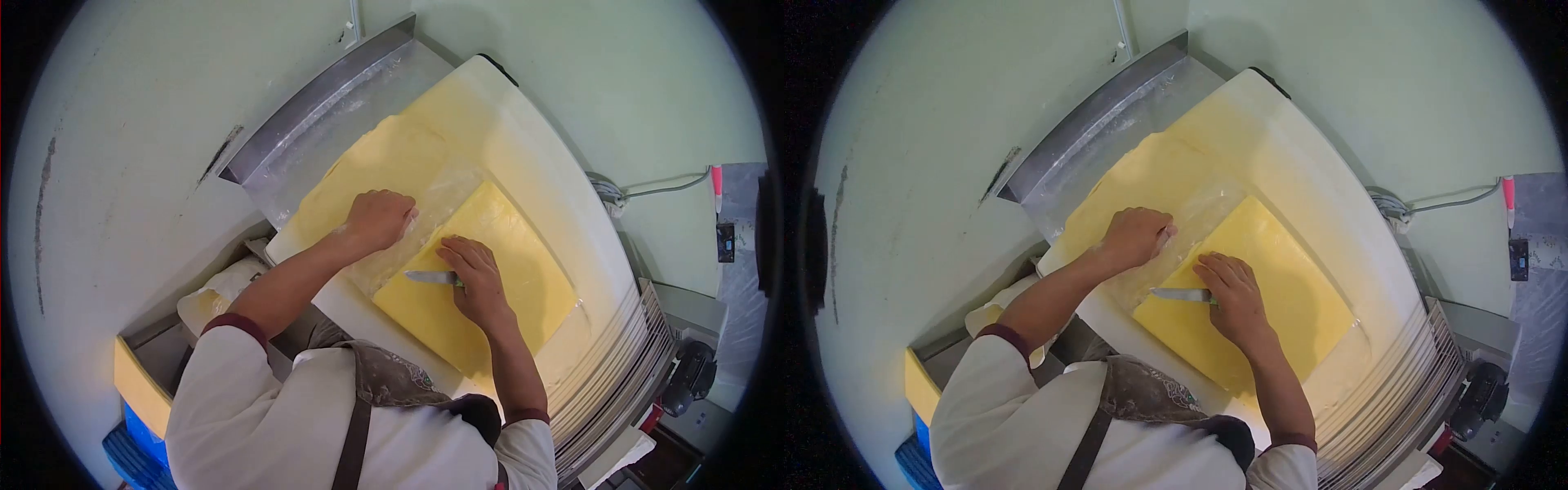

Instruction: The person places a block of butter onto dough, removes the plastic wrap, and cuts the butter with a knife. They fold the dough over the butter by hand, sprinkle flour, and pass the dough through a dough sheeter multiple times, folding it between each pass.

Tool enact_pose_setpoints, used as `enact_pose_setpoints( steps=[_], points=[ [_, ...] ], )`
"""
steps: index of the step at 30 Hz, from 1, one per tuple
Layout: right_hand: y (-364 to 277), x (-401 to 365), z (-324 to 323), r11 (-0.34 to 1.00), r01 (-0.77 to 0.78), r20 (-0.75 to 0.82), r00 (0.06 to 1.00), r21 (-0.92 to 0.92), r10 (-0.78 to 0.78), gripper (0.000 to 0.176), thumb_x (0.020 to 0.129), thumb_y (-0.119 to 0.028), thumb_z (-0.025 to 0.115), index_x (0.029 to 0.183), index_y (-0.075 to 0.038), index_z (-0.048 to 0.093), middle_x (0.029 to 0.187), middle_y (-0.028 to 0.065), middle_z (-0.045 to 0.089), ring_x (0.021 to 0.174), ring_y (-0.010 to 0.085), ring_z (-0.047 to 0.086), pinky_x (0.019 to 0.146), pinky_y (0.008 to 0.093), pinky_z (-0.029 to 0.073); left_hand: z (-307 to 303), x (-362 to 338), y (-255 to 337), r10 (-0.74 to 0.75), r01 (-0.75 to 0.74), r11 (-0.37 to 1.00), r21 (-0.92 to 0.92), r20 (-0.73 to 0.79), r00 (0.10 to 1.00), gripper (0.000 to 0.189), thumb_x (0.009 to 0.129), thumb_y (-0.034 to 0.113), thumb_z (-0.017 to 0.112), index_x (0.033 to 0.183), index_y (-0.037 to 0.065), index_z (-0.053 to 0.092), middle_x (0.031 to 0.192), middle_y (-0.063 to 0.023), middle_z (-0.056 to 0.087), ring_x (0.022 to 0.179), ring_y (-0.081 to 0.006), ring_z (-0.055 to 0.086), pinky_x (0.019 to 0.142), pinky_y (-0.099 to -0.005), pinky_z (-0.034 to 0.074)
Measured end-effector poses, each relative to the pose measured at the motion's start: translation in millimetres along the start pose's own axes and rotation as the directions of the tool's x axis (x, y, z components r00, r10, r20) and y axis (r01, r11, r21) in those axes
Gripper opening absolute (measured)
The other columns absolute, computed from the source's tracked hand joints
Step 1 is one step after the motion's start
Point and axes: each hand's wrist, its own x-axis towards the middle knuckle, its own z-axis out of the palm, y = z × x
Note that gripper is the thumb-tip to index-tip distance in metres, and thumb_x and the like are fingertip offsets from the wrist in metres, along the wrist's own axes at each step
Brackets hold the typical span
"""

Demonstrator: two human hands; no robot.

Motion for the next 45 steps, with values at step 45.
enact_pose_setpoints(
  steps=[45],
  points=[
    [67, 14, -62, 0.542, -0.365, -0.154, 0.706, 0.757, 0.691, 0.014, 0.092, -0.005, 0.050, 0.102, -0.004, 0.060, 0.076, 0.0074, 0.061, 0.062, 0.0162, 0.055, 0.055, 0.0280, 0.044, -22, -28, 17, -0.181, 0.200, 0.977, -0.079, 0.205, 0.962, 0.040, 0.090, 0.039, 0.060, 0.072, 0.003, 0.061, 0.061, -0.0090, 0.063, 0.059, -0.0249, 0.063, 0.058, -0.0383, 0.046]
  ],
)
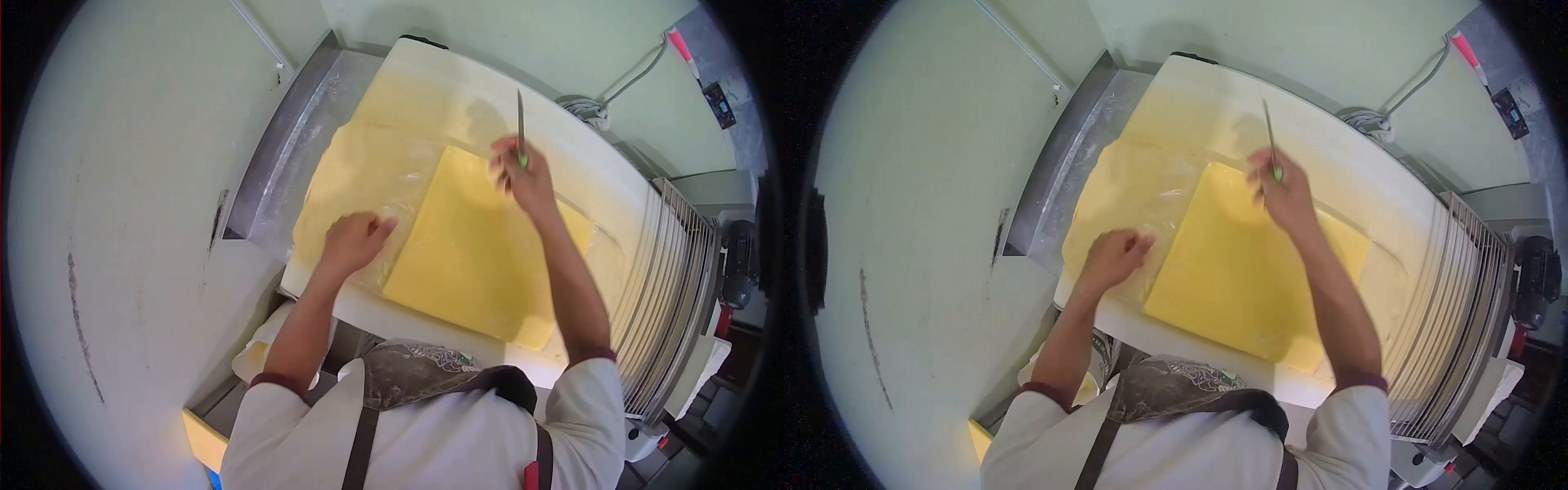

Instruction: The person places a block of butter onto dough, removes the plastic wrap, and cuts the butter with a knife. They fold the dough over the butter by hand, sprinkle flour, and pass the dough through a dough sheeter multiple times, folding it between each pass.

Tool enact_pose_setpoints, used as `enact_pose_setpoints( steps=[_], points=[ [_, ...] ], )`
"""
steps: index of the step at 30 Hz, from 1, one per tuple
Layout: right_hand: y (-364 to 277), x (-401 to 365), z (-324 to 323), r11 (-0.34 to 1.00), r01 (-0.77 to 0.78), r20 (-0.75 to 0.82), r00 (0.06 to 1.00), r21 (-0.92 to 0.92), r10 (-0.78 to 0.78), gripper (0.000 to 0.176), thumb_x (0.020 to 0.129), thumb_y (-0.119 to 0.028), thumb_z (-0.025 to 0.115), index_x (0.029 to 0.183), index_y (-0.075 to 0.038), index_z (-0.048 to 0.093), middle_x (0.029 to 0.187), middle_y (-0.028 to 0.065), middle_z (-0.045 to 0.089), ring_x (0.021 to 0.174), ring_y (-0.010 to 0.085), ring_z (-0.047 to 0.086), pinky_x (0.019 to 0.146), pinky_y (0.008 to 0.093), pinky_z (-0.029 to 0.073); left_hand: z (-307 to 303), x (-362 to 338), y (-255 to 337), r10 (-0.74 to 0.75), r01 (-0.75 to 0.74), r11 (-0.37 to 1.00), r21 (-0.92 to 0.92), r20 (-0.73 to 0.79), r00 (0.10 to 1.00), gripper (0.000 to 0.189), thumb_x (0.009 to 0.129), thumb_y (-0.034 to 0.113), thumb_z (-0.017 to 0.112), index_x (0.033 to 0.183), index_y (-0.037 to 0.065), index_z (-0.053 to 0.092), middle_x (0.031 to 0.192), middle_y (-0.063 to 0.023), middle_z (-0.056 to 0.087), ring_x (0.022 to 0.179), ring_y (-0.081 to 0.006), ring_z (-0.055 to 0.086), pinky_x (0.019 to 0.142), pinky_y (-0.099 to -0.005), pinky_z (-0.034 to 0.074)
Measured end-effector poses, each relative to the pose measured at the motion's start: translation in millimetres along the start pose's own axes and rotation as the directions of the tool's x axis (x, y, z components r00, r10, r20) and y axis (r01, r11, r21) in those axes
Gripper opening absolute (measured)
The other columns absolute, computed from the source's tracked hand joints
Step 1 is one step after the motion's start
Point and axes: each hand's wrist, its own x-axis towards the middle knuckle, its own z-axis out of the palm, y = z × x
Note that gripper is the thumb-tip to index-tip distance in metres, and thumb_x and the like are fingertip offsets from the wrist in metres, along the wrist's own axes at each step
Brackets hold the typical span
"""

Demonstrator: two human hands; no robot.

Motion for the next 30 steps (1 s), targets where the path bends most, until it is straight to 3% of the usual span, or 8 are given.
enact_pose_setpoints(
  steps=[4, 7, 16, 19, 22, 25, 28, 30],
  points=[
    [37, -66, 12, 0.957, -0.275, -0.005, 0.961, 0.094, 0.276, 0.017, 0.098, -0.016, 0.050, 0.111, -0.006, 0.054, 0.069, -0.0015, 0.049, 0.058, 0.0068, 0.045, 0.051, 0.0233, 0.035, 31, 45, 30, 0.142, -0.127, 0.989, 0.072, -0.251, 0.958, 0.037, 0.091, 0.034, 0.060, 0.074, 0.002, 0.058, 0.062, -0.0109, 0.059, 0.057, -0.0244, 0.058, 0.056, -0.0378, 0.044],
    [69, -80, 14, 0.992, -0.092, -0.067, 0.993, 0.092, 0.098, 0.021, 0.097, -0.017, 0.052, 0.115, -0.005, 0.051, 0.066, -0.0020, 0.047, 0.057, 0.0085, 0.044, 0.052, 0.0253, 0.035, 30, 47, 37, 0.324, -0.412, 0.872, -0.266, -0.317, 0.891, 0.031, 0.094, 0.026, 0.058, 0.073, 0.004, 0.055, 0.059, -0.0054, 0.053, 0.053, -0.0172, 0.049, 0.052, -0.0321, 0.040],
    [62, -85, 14, 0.977, 0.048, 0.038, 0.998, -0.209, -0.041, 0.028, 0.095, -0.017, 0.054, 0.120, -0.005, 0.057, 0.061, 0.0035, 0.043, 0.056, 0.0118, 0.044, 0.055, 0.0284, 0.038, 8, 52, -3, -0.015, -0.108, 0.773, -0.626, -0.188, 0.982, 0.032, 0.098, 0.027, 0.055, 0.077, 0.002, 0.058, 0.058, 0.0028, 0.049, 0.054, -0.0071, 0.040, 0.049, -0.0262, 0.034],
    [62, -85, 15, 0.970, 0.048, 0.074, 0.997, -0.238, -0.031, 0.030, 0.097, -0.011, 0.052, 0.126, -0.004, 0.055, 0.062, -0.0052, 0.037, 0.056, 0.0056, 0.035, 0.053, 0.0240, 0.031, 13, 48, 8, -0.010, -0.055, 0.866, -0.496, -0.128, 0.992, 0.035, 0.098, 0.028, 0.055, 0.073, 0.004, 0.057, 0.058, 0.0035, 0.048, 0.054, -0.0069, 0.037, 0.049, -0.0266, 0.032],
    [57, -82, 17, 0.978, 0.020, 0.068, 0.998, -0.207, -0.006, 0.031, 0.097, -0.012, 0.051, 0.127, -0.003, 0.055, 0.063, -0.0039, 0.037, 0.058, 0.0058, 0.036, 0.054, 0.0237, 0.032, 25, 47, 30, 0.249, -0.326, 0.869, -0.371, -0.240, 0.938, 0.036, 0.097, 0.028, 0.055, 0.068, 0.007, 0.052, 0.056, 0.0062, 0.040, 0.048, -0.0029, 0.036, 0.041, -0.0228, 0.030],
    [64, -81, 16, 0.920, 0.200, 0.103, 0.979, -0.336, -0.176, 0.034, 0.095, -0.015, 0.053, 0.128, -0.004, 0.054, 0.077, 0.0092, 0.057, 0.062, 0.0207, 0.056, 0.062, 0.0328, 0.046, 26, 49, 22, 0.023, -0.170, 0.688, -0.706, -0.213, 0.977, 0.040, 0.097, 0.028, 0.056, 0.064, 0.006, 0.051, 0.055, 0.0063, 0.040, 0.049, -0.0040, 0.035, 0.043, -0.0244, 0.029],
    [56, -84, 18, 0.807, 0.389, 0.182, 0.921, -0.445, -0.344, 0.036, 0.094, -0.017, 0.055, 0.129, -0.008, 0.054, 0.088, 0.0138, 0.063, 0.068, 0.0289, 0.063, 0.066, 0.0379, 0.052, 24, 54, 10, -0.039, -0.047, 0.711, -0.702, -0.105, 0.994, 0.042, 0.097, 0.028, 0.056, 0.065, 0.001, 0.054, 0.054, 0.0033, 0.042, 0.054, -0.0055, 0.036, 0.049, -0.0277, 0.031],
    [35, -90, 17, 0.735, 0.355, 0.327, 0.926, -0.578, -0.190, 0.037, 0.093, -0.017, 0.057, 0.130, -0.013, 0.054, 0.085, 0.0125, 0.062, 0.068, 0.0287, 0.063, 0.062, 0.0387, 0.052, 23, 54, 9, 0.027, -0.172, 0.769, -0.615, -0.237, 0.971, 0.040, 0.096, 0.026, 0.058, 0.064, 0.003, 0.052, 0.054, 0.0054, 0.040, 0.050, -0.0056, 0.031, 0.045, -0.0273, 0.027]
  ],
)
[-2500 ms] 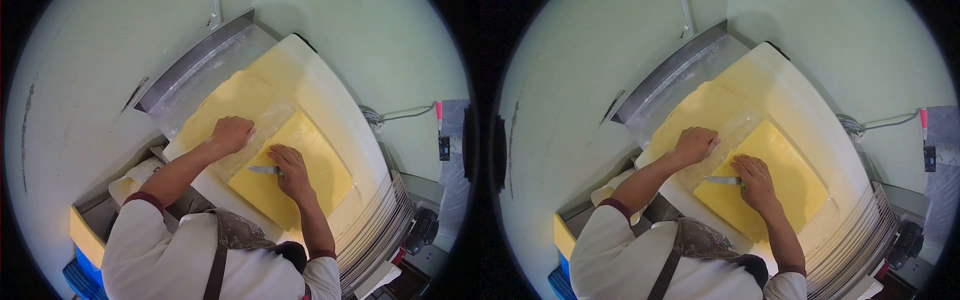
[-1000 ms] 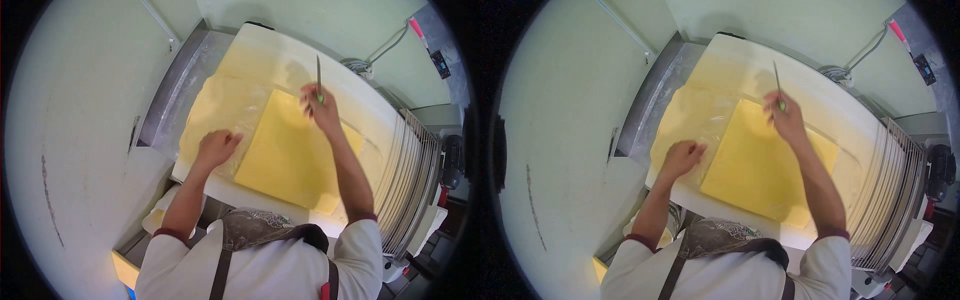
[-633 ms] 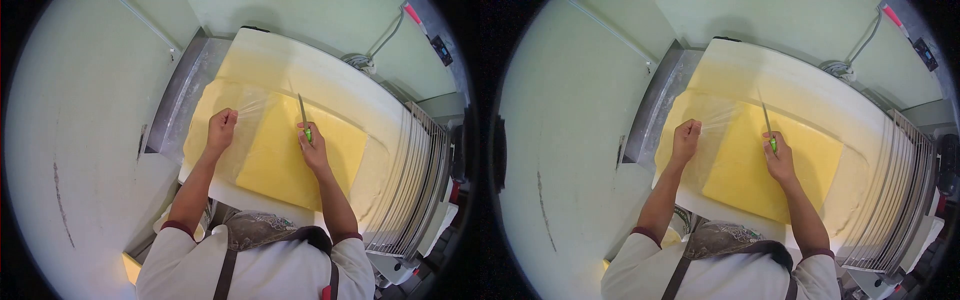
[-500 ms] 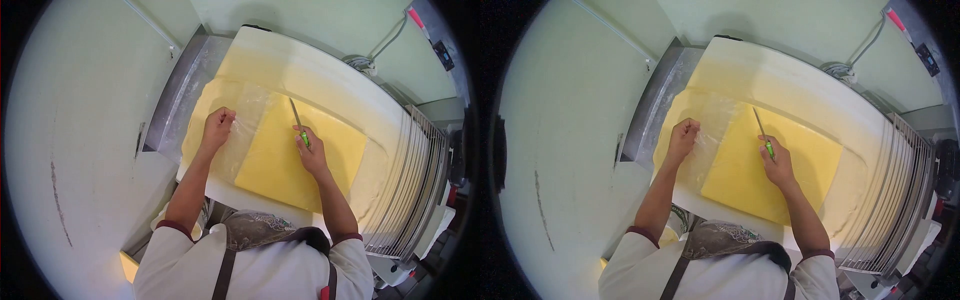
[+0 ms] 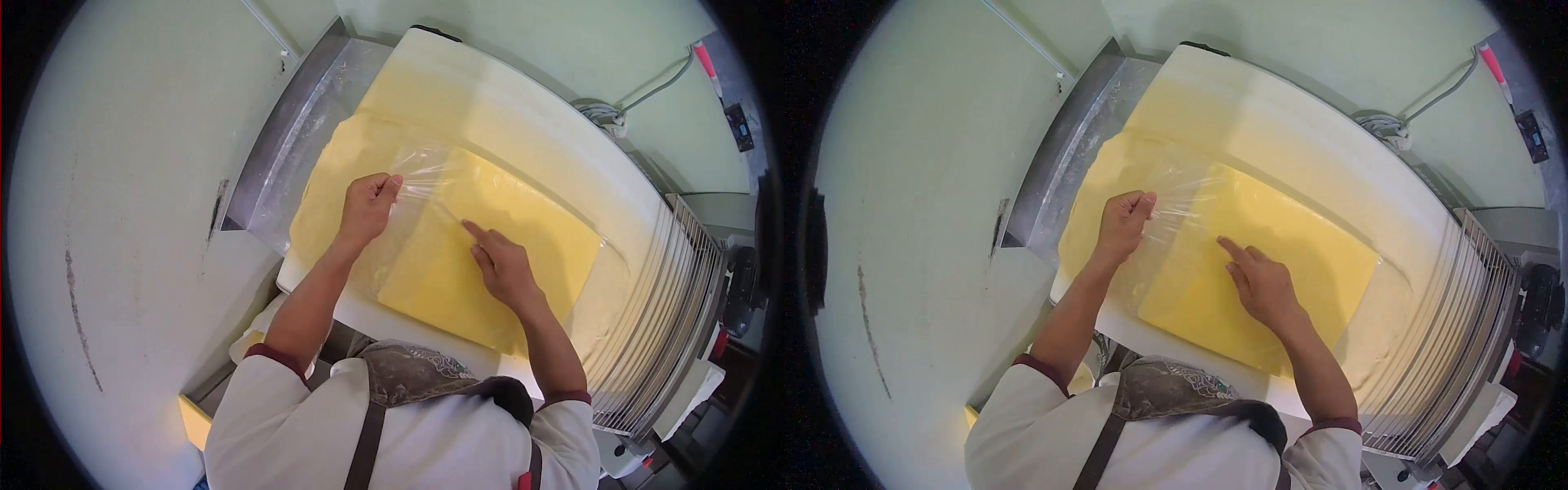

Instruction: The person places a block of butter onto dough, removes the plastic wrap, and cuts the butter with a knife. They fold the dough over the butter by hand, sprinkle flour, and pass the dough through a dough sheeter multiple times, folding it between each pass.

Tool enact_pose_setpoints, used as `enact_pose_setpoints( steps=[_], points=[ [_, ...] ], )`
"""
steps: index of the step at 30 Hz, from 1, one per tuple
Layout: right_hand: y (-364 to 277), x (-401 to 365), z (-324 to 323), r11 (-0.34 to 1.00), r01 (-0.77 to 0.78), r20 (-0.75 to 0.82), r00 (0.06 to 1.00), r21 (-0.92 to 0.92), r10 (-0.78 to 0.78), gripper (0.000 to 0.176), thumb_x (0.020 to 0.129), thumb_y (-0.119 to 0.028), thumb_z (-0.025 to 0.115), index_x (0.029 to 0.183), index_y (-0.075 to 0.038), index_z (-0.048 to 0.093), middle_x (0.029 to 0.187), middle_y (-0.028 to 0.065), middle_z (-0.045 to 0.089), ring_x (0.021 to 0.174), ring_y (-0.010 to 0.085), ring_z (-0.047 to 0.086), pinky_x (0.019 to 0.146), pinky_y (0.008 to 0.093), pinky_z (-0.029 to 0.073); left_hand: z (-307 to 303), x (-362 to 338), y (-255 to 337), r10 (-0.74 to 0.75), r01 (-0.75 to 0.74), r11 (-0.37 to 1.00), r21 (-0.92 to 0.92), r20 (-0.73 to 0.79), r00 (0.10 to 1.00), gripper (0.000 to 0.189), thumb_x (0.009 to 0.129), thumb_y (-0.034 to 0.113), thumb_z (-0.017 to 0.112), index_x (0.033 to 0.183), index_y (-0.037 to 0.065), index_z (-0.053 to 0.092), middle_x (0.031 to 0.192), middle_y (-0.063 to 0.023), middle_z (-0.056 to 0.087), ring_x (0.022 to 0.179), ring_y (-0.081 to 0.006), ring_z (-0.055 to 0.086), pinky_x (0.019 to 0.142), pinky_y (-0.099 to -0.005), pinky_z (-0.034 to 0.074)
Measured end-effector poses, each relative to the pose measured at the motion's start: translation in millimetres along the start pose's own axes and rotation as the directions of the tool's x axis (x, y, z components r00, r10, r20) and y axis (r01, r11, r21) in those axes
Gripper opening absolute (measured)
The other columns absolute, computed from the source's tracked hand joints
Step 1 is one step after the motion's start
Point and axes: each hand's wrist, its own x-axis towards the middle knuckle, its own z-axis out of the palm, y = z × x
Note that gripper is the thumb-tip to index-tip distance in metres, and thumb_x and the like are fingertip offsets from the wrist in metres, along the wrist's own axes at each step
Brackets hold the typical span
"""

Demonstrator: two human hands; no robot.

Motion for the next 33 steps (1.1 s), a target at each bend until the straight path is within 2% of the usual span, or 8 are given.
enact_pose_setpoints(
  steps=[4, 10, 19, 22, 25, 28, 31, 33],
  points=[
    [-14, 11, 0, 0.978, 0.049, 0.147, 0.989, -0.202, -0.019, 0.041, 0.090, -0.018, 0.058, 0.131, -0.020, 0.054, 0.080, 0.0100, 0.060, 0.068, 0.0271, 0.064, 0.057, 0.0385, 0.053, -2, 0, 8, 0.163, -0.148, 0.976, 0.157, -0.087, 0.983, 0.037, 0.094, 0.023, 0.062, 0.065, 0.003, 0.053, 0.052, 0.0047, 0.038, 0.048, -0.0063, 0.029, 0.043, -0.0281, 0.025],
    [-26, 42, 26, 0.952, 0.151, 0.087, 0.987, -0.266, -0.133, 0.049, 0.086, -0.010, 0.055, 0.133, -0.020, 0.051, 0.082, 0.0080, 0.060, 0.069, 0.0267, 0.065, 0.058, 0.0370, 0.053, -3, -8, 30, 0.327, -0.251, 0.879, 0.405, -0.130, 0.936, 0.030, 0.091, 0.022, 0.065, 0.069, 0.002, 0.057, 0.047, -0.0039, 0.036, 0.043, -0.0105, 0.032, 0.043, -0.0296, 0.029],
    [-25, 2, -27, 0.889, 0.015, 0.241, 0.965, -0.458, 0.108, 0.047, 0.084, -0.006, 0.049, 0.129, -0.017, 0.054, 0.088, 0.0123, 0.063, 0.074, 0.0302, 0.066, 0.063, 0.0415, 0.053, -5, -1, 3, 0.299, -0.220, 0.892, 0.395, -0.150, 0.942, 0.029, 0.089, 0.021, 0.065, 0.070, 0.002, 0.056, 0.048, -0.0078, 0.043, 0.041, -0.0164, 0.037, 0.044, -0.0320, 0.032],
    [-12, -29, -47, 0.861, -0.016, 0.203, 0.970, -0.509, 0.138, 0.044, 0.084, -0.007, 0.050, 0.127, -0.017, 0.056, 0.085, 0.0120, 0.063, 0.074, 0.0300, 0.065, 0.063, 0.0407, 0.053, -4, 1, 0, 0.323, -0.226, 0.868, 0.443, -0.157, 0.933, 0.028, 0.089, 0.020, 0.064, 0.069, 0.003, 0.056, 0.049, -0.0130, 0.049, 0.043, -0.0305, 0.049, 0.046, -0.0399, 0.038],
    [12, -77, -76, 0.830, -0.047, 0.146, 0.977, -0.555, 0.152, 0.044, 0.083, -0.007, 0.052, 0.125, -0.017, 0.058, 0.085, 0.0108, 0.063, 0.074, 0.0290, 0.065, 0.062, 0.0405, 0.052, -8, 3, -7, 0.244, -0.151, 0.850, 0.505, -0.123, 0.962, 0.019, 0.089, 0.020, 0.064, 0.080, 0.004, 0.060, 0.063, -0.0146, 0.058, 0.055, -0.0294, 0.057, 0.054, -0.0397, 0.042],
    [39, -153, -119, 0.778, -0.223, 0.031, 0.954, -0.588, 0.297, 0.039, 0.082, -0.007, 0.057, 0.120, -0.017, 0.062, 0.081, 0.0100, 0.062, 0.074, 0.0289, 0.064, 0.064, 0.0406, 0.051, -15, -2, 16, 0.227, -0.026, 0.810, 0.586, -0.272, 0.935, 0.023, 0.088, 0.020, 0.063, 0.106, 0.005, 0.061, 0.098, -0.0180, 0.065, 0.090, -0.0308, 0.062, 0.078, -0.0402, 0.047],
    [57, -235, -161, 0.629, -0.424, -0.085, 0.865, -0.652, 0.495, 0.033, 0.084, -0.010, 0.059, 0.116, -0.016, 0.065, 0.079, 0.0125, 0.061, 0.075, 0.0312, 0.063, 0.067, 0.0420, 0.050, 13, -25, 15, 0.521, -0.493, 0.502, 0.710, 0.207, 0.828, 0.053, 0.092, 0.027, 0.057, 0.137, 0.003, 0.042, 0.138, -0.0188, 0.048, 0.127, -0.0325, 0.045, 0.106, -0.0433, 0.034],
    [61, -273, -177, 0.603, -0.544, -0.214, 0.819, -0.584, 0.532, 0.032, 0.085, -0.007, 0.059, 0.116, -0.013, 0.065, 0.075, 0.0144, 0.059, 0.073, 0.0338, 0.061, 0.067, 0.0419, 0.049, 50, -59, 25, 0.302, -0.565, 0.363, 0.741, 0.480, 0.824, 0.066, 0.094, 0.033, 0.050, 0.147, 0.002, 0.025, 0.152, -0.0187, 0.029, 0.142, -0.0322, 0.025, 0.116, -0.0476, 0.016]
  ],
)
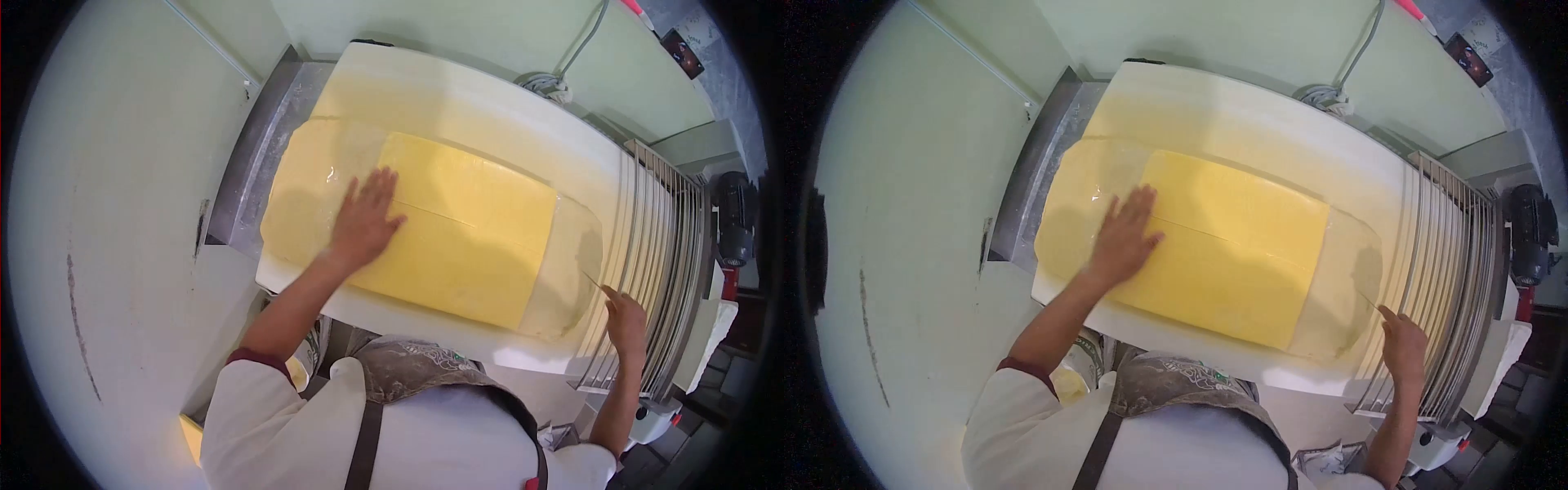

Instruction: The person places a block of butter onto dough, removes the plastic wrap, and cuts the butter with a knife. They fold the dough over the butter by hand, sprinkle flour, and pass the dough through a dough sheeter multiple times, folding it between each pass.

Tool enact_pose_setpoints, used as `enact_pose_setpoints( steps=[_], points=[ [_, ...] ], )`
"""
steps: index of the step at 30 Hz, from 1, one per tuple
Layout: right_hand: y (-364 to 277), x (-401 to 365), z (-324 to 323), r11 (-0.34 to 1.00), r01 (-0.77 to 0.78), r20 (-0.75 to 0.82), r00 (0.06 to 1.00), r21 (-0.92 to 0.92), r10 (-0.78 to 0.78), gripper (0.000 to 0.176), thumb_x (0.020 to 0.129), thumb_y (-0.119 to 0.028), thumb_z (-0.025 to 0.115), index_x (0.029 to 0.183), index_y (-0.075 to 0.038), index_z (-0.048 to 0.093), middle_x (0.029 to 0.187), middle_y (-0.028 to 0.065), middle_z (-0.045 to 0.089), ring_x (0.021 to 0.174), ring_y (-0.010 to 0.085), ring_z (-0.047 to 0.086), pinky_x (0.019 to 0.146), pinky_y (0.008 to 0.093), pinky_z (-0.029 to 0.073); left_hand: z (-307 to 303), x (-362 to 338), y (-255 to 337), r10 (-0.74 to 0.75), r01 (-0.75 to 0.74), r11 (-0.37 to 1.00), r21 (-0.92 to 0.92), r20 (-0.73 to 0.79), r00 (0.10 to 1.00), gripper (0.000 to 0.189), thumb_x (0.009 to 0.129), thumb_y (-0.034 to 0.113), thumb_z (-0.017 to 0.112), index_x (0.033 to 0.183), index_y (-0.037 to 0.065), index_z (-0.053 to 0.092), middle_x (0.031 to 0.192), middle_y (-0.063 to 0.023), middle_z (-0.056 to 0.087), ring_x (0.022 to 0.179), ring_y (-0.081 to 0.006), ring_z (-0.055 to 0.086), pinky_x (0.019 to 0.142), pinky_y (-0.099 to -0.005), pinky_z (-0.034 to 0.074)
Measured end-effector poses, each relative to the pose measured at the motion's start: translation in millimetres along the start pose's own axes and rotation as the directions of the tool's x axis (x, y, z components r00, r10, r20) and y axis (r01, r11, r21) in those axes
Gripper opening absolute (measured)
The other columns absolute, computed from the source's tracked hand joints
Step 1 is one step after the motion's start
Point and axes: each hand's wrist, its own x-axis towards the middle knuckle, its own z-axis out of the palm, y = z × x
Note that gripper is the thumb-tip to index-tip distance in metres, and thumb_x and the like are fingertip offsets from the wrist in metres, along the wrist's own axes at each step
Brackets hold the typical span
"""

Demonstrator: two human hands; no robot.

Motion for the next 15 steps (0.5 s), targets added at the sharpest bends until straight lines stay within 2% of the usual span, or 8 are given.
enact_pose_setpoints(
  steps=[3, 6, 7, 10, 13, 15],
  points=[
    [7, -23, 5, 0.969, -0.090, -0.122, 0.985, 0.232, 0.120, 0.034, 0.085, -0.001, 0.057, 0.117, -0.009, 0.065, 0.074, 0.0156, 0.059, 0.069, 0.0312, 0.060, 0.066, 0.0381, 0.048, 16, 6, 11, -0.067, 0.065, 0.997, 0.039, 0.051, 0.996, 0.070, 0.097, 0.038, 0.042, 0.149, -0.001, 0.015, 0.155, -0.0198, 0.020, 0.144, -0.0308, 0.019, 0.117, -0.0484, 0.012],
    [6, -31, 43, 0.803, -0.148, -0.074, 0.970, 0.578, 0.231, 0.037, 0.085, 0.004, 0.054, 0.119, -0.007, 0.064, 0.077, 0.0165, 0.061, 0.068, 0.0259, 0.060, 0.066, 0.0338, 0.048, 24, 38, 6, -0.092, 0.089, 0.991, 0.101, 0.025, 0.995, 0.070, 0.098, 0.041, 0.037, 0.149, -0.002, 0.015, 0.156, -0.0176, 0.017, 0.146, -0.0271, 0.014, 0.118, -0.0459, 0.008],
    [5, -33, 55, 0.781, -0.097, -0.098, 0.975, 0.617, 0.199, 0.038, 0.085, 0.005, 0.053, 0.120, -0.007, 0.063, 0.082, 0.0172, 0.064, 0.069, 0.0224, 0.061, 0.067, 0.0319, 0.049, 27, 47, 3, -0.100, 0.098, 0.991, 0.092, 0.017, 0.995, 0.071, 0.098, 0.041, 0.037, 0.149, -0.002, 0.015, 0.156, -0.0179, 0.017, 0.146, -0.0272, 0.014, 0.118, -0.0459, 0.008],
    [-7, -33, 73, 0.700, -0.107, -0.069, 0.973, 0.706, 0.218, 0.035, 0.088, 0.003, 0.054, 0.121, -0.006, 0.063, 0.095, 0.0183, 0.068, 0.078, 0.0241, 0.065, 0.071, 0.0332, 0.052, 29, 62, 3, -0.104, 0.104, 0.992, 0.075, -0.004, 0.995, 0.071, 0.097, 0.039, 0.039, 0.148, -0.004, 0.015, 0.156, -0.0191, 0.017, 0.146, -0.0280, 0.015, 0.118, -0.0462, 0.009],
    [-7, -41, 83, 0.634, -0.094, -0.080, 0.968, 0.768, 0.240, 0.033, 0.089, -0.001, 0.056, 0.122, -0.006, 0.062, 0.108, 0.0205, 0.067, 0.098, 0.0284, 0.067, 0.080, 0.0334, 0.055, 29, 34, 15, -0.103, 0.102, 0.993, 0.057, 0.027, 0.994, 0.069, 0.097, 0.035, 0.041, 0.147, -0.005, 0.016, 0.154, -0.0218, 0.019, 0.145, -0.0314, 0.016, 0.117, -0.0475, 0.010],
    [-6, -49, 88, 0.582, -0.161, -0.022, 0.956, 0.797, 0.294, 0.033, 0.091, -0.004, 0.055, 0.123, -0.005, 0.060, 0.097, 0.0172, 0.067, 0.083, 0.0219, 0.065, 0.069, 0.0320, 0.053, 19, 8, 30, -0.112, 0.108, 0.992, 0.068, 0.057, 0.992, 0.068, 0.096, 0.030, 0.045, 0.147, -0.006, 0.017, 0.153, -0.0251, 0.020, 0.144, -0.0353, 0.016, 0.116, -0.0492, 0.011]
  ],
)
